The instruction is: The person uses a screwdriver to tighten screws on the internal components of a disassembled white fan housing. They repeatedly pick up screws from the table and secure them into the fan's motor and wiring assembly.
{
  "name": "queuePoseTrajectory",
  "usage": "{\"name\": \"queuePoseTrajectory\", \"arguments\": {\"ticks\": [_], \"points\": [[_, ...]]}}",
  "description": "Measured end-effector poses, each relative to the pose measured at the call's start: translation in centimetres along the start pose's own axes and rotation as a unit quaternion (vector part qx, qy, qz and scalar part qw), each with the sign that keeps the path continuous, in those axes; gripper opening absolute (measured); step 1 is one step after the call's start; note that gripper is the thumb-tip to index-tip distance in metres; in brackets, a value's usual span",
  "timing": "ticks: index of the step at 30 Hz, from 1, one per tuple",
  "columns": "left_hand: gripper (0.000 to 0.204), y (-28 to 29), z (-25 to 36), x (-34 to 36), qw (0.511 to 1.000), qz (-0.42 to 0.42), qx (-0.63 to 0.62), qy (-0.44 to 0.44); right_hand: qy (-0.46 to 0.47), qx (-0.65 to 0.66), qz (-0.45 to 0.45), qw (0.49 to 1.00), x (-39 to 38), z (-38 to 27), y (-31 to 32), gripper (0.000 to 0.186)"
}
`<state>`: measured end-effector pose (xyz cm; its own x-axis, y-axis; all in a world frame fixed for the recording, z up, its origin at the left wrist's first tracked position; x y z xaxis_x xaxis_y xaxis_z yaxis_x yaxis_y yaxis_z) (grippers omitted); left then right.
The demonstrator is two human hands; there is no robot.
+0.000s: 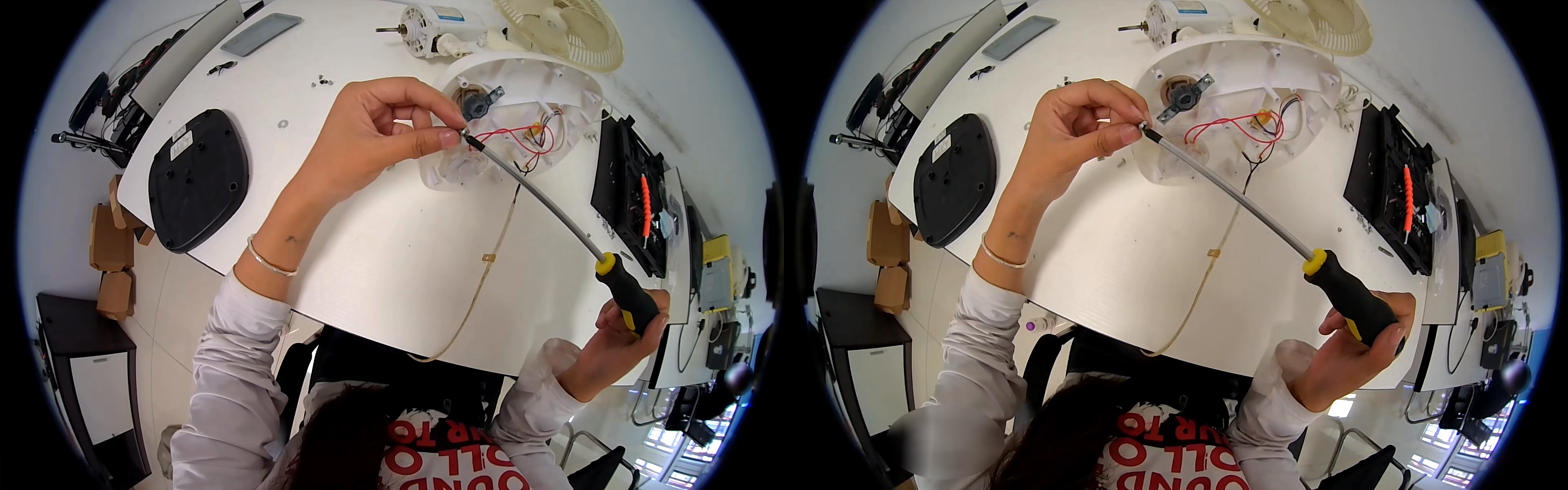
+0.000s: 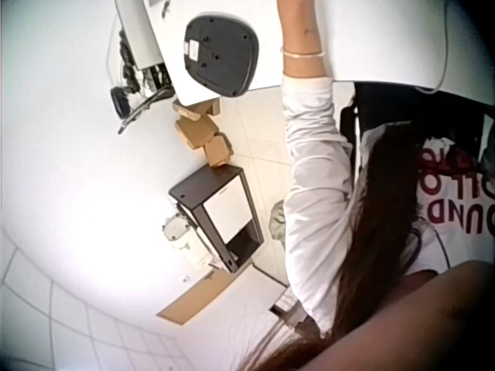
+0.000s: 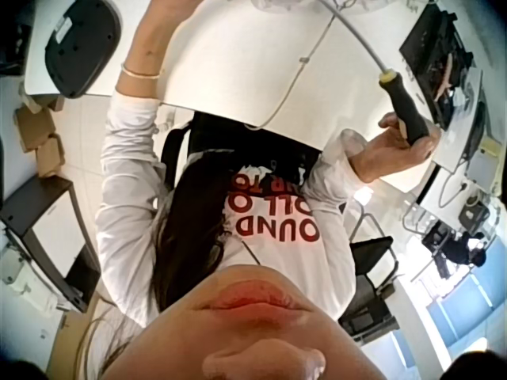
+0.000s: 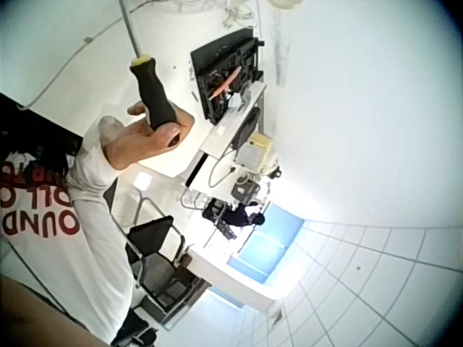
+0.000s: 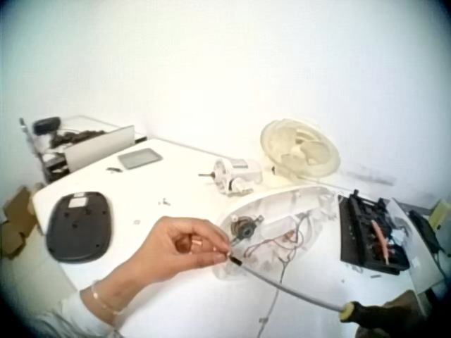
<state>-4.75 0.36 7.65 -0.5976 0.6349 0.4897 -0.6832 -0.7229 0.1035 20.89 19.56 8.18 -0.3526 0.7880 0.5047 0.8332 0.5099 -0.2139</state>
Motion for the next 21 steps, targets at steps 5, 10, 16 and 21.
{"name": "queuePoseTrajectory", "arguments": {"ticks": [5,10,16,21], "points": [[0.012,0.1,0.3,0.0,1.000,-0.007,-0.016,-0.015,-0.020,0.032,-0.008,0.999,0.2,0.6,0.4,0.044],[0.011,-0.7,0.4,-0.1,0.999,-0.023,-0.009,-0.028,-0.014,0.011,-0.005,1.000,0.2,0.6,-0.1,0.043],[0.011,0.9,0.2,0.0,0.999,0.040,0.006,-0.023,-0.005,0.030,0.008,0.999,0.0,0.5,0.3,0.044],[0.012,0.4,0.2,-0.1,1.000,0.020,-0.006,-0.023,-0.010,0.052,-0.002,0.999,0.0,0.5,0.1,0.045]]}}
Point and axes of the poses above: each hand's wrist, its own x-axis towards the middle knuckle, its own y-axis out of the back of the hand, z = x × y, the point moved 8 cm from there along x, towards the middle knuckle, and after that the axes turned 13 degrees about x, right-handed, at the moved point
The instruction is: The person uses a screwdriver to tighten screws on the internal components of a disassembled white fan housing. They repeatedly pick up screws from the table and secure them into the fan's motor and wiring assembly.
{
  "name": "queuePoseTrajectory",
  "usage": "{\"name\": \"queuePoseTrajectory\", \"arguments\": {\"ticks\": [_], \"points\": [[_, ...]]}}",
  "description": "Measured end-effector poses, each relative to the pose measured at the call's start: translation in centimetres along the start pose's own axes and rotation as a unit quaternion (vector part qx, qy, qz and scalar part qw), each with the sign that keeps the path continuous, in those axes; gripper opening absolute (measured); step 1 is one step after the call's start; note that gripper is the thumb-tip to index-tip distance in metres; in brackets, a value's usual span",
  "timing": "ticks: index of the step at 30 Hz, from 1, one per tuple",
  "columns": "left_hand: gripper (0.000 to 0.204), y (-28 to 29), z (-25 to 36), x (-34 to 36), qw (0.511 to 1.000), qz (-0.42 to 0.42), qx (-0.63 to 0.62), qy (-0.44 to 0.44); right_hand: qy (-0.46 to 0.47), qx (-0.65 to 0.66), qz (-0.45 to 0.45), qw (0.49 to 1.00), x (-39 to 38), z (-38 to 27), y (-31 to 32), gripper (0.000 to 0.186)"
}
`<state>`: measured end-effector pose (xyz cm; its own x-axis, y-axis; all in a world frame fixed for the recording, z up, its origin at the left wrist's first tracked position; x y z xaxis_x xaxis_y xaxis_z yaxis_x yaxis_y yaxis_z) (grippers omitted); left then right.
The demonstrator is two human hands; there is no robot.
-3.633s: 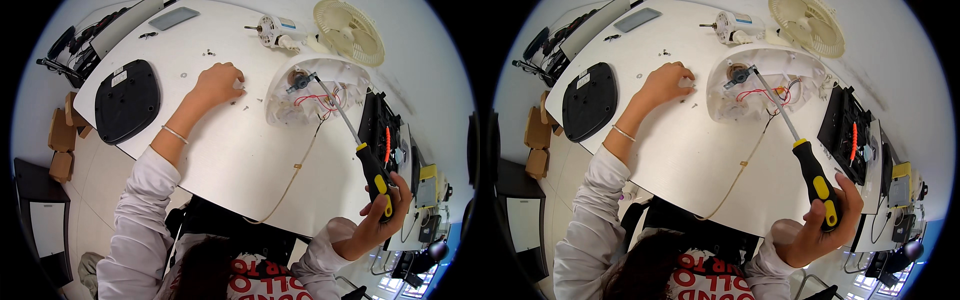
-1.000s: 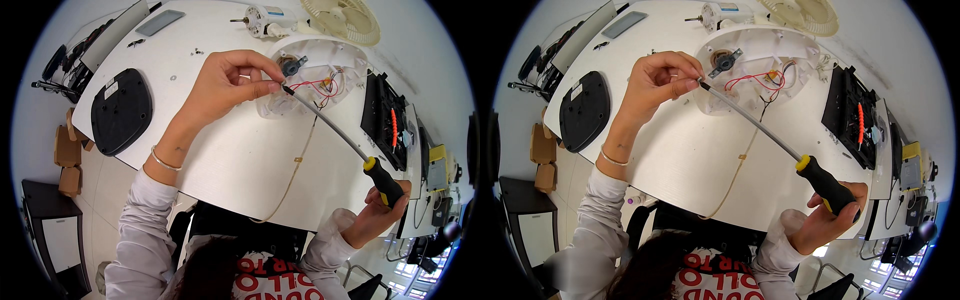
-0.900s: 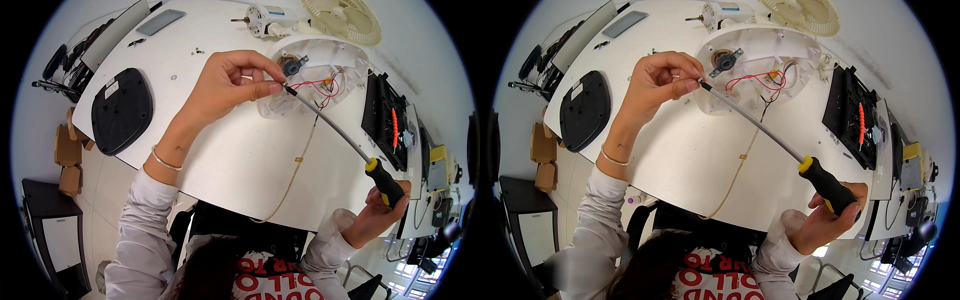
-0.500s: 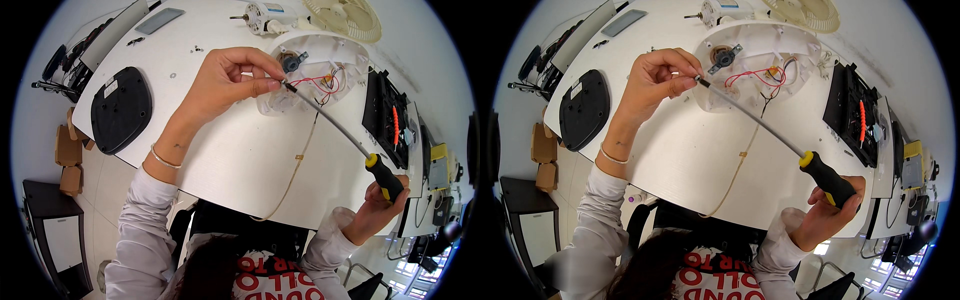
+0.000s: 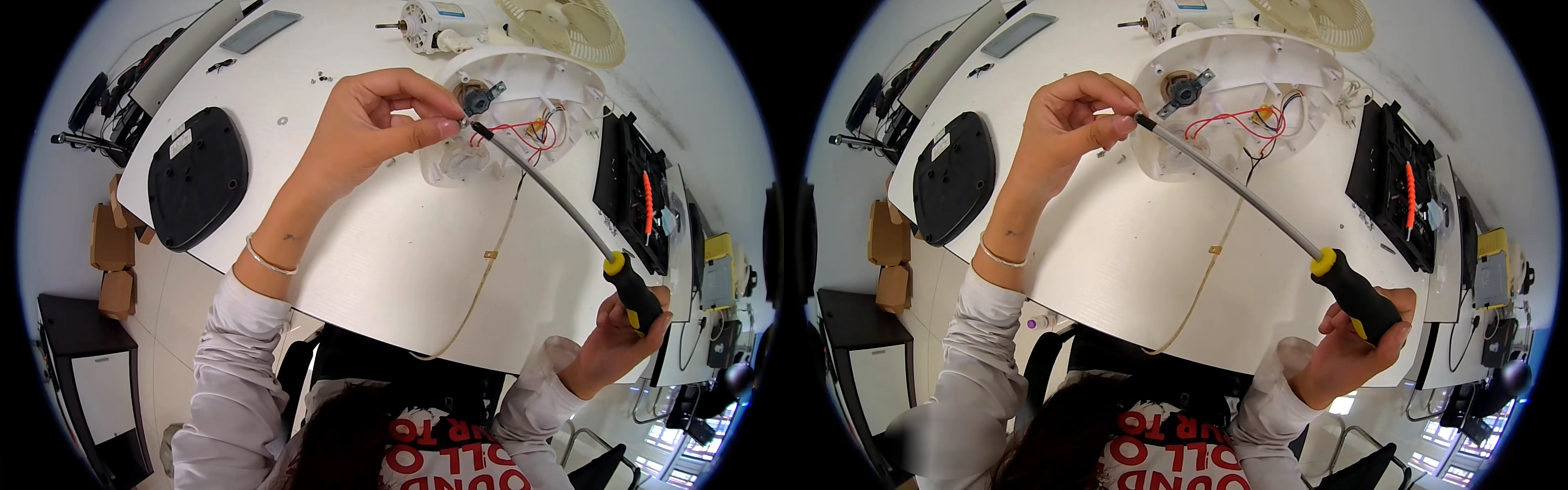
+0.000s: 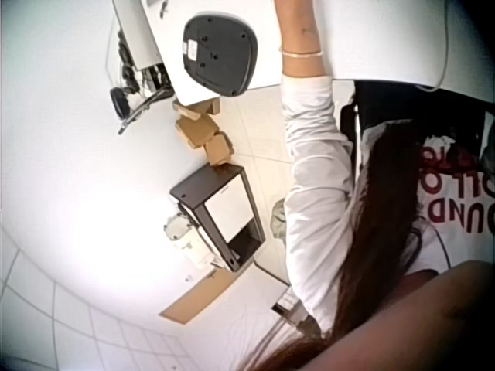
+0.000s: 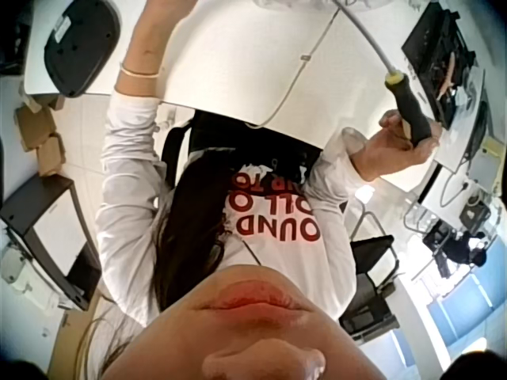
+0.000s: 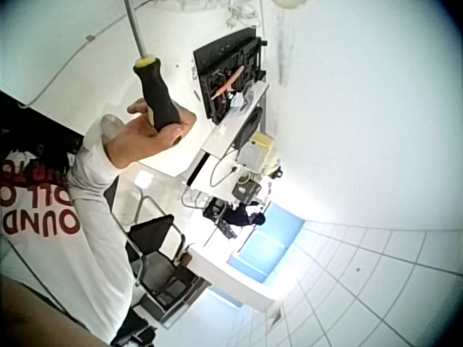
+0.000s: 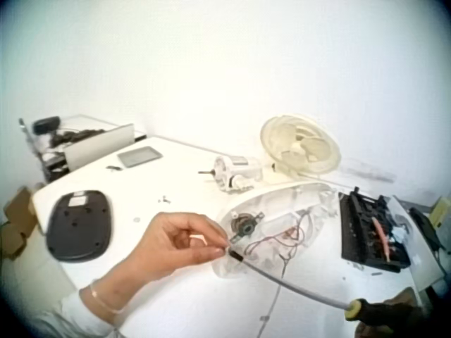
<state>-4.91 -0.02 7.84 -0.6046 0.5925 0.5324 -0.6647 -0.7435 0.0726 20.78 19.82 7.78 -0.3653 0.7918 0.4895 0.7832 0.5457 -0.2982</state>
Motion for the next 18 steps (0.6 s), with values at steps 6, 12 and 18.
{"name": "queuePoseTrajectory", "arguments": {"ticks": [6,12,18], "points": [[0.013,0.0,-0.2,0.0,1.000,-0.001,-0.006,0.001,-0.004,0.000,-0.014,1.000,-0.2,0.2,-0.2,0.044],[0.014,0.0,0.0,0.0,1.000,-0.004,-0.007,-0.001,-0.007,0.000,-0.018,1.000,-0.1,0.4,-0.2,0.044],[0.011,0.6,0.1,0.0,0.997,-0.007,0.079,0.007,-0.017,-0.101,-0.068,0.992,-0.1,-0.6,-1.2,0.061]]}}
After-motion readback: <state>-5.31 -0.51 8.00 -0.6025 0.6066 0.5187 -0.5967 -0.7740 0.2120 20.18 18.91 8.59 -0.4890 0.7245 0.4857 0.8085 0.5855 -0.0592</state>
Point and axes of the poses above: each hand's wrist, its own x-axis towards the middle knuckle, its own y-axis out of the back of the hand, z = x × y, the point moved 8 cm from there along x, towards the middle knuckle, and after that the axes turned 13 degrees about x, right-handed, at the moved point
